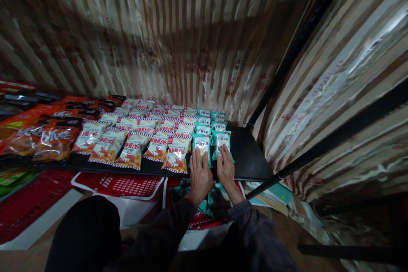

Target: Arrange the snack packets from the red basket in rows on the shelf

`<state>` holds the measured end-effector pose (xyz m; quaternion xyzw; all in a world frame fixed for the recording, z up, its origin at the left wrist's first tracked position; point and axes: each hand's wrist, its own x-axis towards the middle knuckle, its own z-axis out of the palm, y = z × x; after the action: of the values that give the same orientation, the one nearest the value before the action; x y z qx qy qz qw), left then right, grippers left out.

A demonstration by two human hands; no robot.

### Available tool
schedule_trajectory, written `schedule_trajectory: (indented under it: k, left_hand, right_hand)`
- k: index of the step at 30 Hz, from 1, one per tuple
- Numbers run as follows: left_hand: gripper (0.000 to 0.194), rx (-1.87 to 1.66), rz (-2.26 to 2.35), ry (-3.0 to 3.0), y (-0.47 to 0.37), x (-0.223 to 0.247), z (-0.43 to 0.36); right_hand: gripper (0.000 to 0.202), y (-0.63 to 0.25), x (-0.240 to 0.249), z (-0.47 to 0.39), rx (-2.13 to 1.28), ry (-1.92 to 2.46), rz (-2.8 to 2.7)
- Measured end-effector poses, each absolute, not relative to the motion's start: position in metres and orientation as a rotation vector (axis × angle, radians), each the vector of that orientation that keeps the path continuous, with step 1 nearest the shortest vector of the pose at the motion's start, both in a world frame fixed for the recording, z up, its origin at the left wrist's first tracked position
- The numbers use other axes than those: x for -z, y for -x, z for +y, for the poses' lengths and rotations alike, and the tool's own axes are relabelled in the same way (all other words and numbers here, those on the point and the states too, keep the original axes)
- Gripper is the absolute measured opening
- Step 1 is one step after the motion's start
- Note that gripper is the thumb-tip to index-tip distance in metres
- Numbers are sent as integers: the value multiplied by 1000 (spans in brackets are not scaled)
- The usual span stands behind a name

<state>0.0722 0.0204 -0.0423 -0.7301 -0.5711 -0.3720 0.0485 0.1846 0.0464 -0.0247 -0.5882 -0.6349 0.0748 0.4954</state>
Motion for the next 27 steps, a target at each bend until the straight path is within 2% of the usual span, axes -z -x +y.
schedule_trajectory:
  k: [6, 15, 27]
  left_hand:
    - [64, 1135, -1630, 2235, -78, 33, 21]
    - [58, 1031, -1702, 2215, -81, 34, 33]
    - [57, 1016, -1720, 2221, -79, 33, 35]
  right_hand:
    - [61, -216, 33, 71, -128, 1568, -1399]
    - [73, -236, 24, 98, -419, 1696, -1381]
    - [68, -236, 22, 100, -471, 1757, -1508]
